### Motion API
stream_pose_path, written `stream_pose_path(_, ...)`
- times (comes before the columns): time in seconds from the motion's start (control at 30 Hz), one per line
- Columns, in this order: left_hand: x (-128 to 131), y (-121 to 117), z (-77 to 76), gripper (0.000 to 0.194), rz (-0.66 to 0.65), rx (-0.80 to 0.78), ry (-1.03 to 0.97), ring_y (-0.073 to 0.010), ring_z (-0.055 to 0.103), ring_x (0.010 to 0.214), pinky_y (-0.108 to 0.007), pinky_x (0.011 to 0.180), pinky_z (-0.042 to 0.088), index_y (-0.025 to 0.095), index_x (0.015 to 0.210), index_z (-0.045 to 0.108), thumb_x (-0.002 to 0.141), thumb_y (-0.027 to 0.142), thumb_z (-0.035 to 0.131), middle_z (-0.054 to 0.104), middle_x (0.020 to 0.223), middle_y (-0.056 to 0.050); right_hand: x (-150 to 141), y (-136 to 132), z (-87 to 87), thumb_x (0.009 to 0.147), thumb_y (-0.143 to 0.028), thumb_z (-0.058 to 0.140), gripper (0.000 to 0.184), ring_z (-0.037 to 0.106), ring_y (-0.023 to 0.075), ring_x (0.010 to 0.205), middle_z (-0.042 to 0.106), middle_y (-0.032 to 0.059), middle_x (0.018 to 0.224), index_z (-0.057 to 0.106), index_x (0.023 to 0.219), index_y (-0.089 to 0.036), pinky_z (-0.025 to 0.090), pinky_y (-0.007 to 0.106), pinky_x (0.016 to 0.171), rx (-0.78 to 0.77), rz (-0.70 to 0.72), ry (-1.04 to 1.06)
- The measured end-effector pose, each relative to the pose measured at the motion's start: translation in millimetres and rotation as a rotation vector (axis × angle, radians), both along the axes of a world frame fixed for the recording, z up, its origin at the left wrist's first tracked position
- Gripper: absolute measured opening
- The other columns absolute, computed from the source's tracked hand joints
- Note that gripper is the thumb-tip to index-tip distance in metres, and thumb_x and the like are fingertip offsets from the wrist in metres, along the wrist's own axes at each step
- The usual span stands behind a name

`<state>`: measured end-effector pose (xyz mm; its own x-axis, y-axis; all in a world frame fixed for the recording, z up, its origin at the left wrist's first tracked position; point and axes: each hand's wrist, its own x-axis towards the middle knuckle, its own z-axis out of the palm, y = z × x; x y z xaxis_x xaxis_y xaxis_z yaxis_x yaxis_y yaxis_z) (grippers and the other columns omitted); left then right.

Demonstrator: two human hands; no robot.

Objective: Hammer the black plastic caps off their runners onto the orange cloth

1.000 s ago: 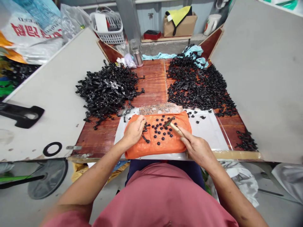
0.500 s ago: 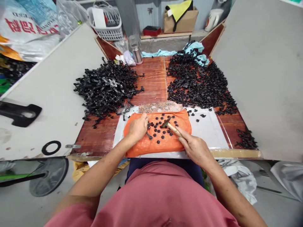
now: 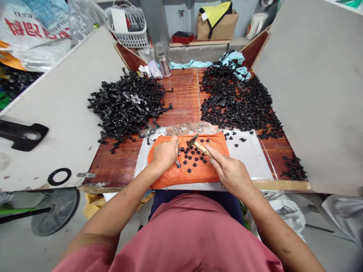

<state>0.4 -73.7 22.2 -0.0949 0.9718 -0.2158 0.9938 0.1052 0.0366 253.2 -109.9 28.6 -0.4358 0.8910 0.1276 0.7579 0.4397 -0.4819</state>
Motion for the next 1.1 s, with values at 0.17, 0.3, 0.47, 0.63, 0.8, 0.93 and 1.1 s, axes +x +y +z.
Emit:
stream_pose_path(0.17, -3.9, -0.4, -5.2, 0.037, -0.010, 0.007, -0.010, -0.0278, 0.074, 0.086, -0.033, 0.072, 0.047, 0.017, 0.124, 0.058, 0.107, 0.033, 0.029, 0.077, 0.091, -0.013, -21.8, 2.2, -0.6, 0.106, -0.027, 0.046, 0.053, 0.075, 0.0217, 0.080, 0.080, 0.0043, 0.103, 0.047, 0.159, -0.035, 0.056, 0.029, 0.070, -0.003, 0.021, -0.088)
stream_pose_path(0.3, -5.2, -0.2, -9.4, 0.037, -0.005, 0.015, -0.009, -0.0288, 0.075, 0.086, -0.033, 0.070, 0.047, 0.016, 0.125, 0.057, 0.107, 0.031, 0.029, 0.077, 0.091, -0.013, -28.7, 3.9, 3.2, 0.108, -0.029, 0.044, 0.055, 0.074, 0.0224, 0.080, 0.080, 0.0048, 0.102, 0.040, 0.162, -0.036, 0.056, 0.030, 0.070, -0.007, 0.018, -0.187)
stream_pose_path(0.47, -5.1, 0.2, -11.1, 0.038, 0.000, -0.002, -0.022, -0.0297, 0.075, 0.087, -0.034, 0.069, 0.047, 0.016, 0.124, 0.058, 0.107, 0.032, 0.029, 0.077, 0.093, -0.014, -31.3, 6.1, 14.1, 0.108, -0.029, 0.044, 0.057, 0.073, 0.0222, 0.073, 0.079, 0.0038, 0.095, 0.036, 0.163, -0.040, 0.054, 0.029, 0.064, -0.062, 0.046, -0.354)
stream_pose_path(0.63, -6.0, 0.3, -14.3, 0.040, 0.009, -0.009, -0.009, -0.0305, 0.075, 0.088, -0.034, 0.067, 0.046, 0.015, 0.128, 0.056, 0.107, 0.032, 0.027, 0.078, 0.092, -0.014, -34.2, 9.8, 16.3, 0.109, -0.030, 0.039, 0.058, 0.073, 0.0209, 0.078, 0.079, 0.0051, 0.103, 0.029, 0.166, -0.037, 0.053, 0.028, 0.069, -0.028, 0.029, -0.353)
stream_pose_path(0.8, -7.4, 1.1, -13.4, 0.040, 0.007, -0.023, -0.003, -0.0298, 0.076, 0.087, -0.033, 0.067, 0.046, 0.015, 0.127, 0.057, 0.107, 0.031, 0.026, 0.078, 0.091, -0.014, -40.0, 18.3, 13.4, 0.108, -0.029, 0.041, 0.058, 0.074, 0.0235, 0.076, 0.080, 0.0048, 0.097, 0.032, 0.165, -0.039, 0.052, 0.030, 0.066, -0.086, 0.098, -0.449)
stream_pose_path(0.93, -6.5, -1.1, -12.6, 0.041, -0.019, -0.023, -0.007, -0.0287, 0.075, 0.083, -0.032, 0.065, 0.045, 0.015, 0.126, 0.057, 0.105, 0.031, 0.025, 0.077, 0.088, -0.013, -38.1, 19.1, 14.4, 0.109, -0.033, 0.043, 0.055, 0.075, 0.0235, 0.086, 0.080, 0.0063, 0.107, 0.038, 0.163, -0.032, 0.054, 0.031, 0.075, -0.104, 0.055, -0.245)
stream_pose_path(1.1, -31.4, 14.0, -5.6, 0.034, -0.135, 0.026, -0.125, -0.0257, 0.070, 0.078, -0.031, 0.067, 0.045, 0.021, 0.102, 0.059, 0.102, 0.036, 0.029, 0.074, 0.084, -0.008, -10.8, 19.3, 15.3, 0.103, -0.033, 0.054, 0.049, 0.074, 0.0227, 0.093, 0.079, 0.0052, 0.113, 0.053, 0.153, -0.030, 0.052, 0.030, 0.080, -0.130, -0.039, -0.045)
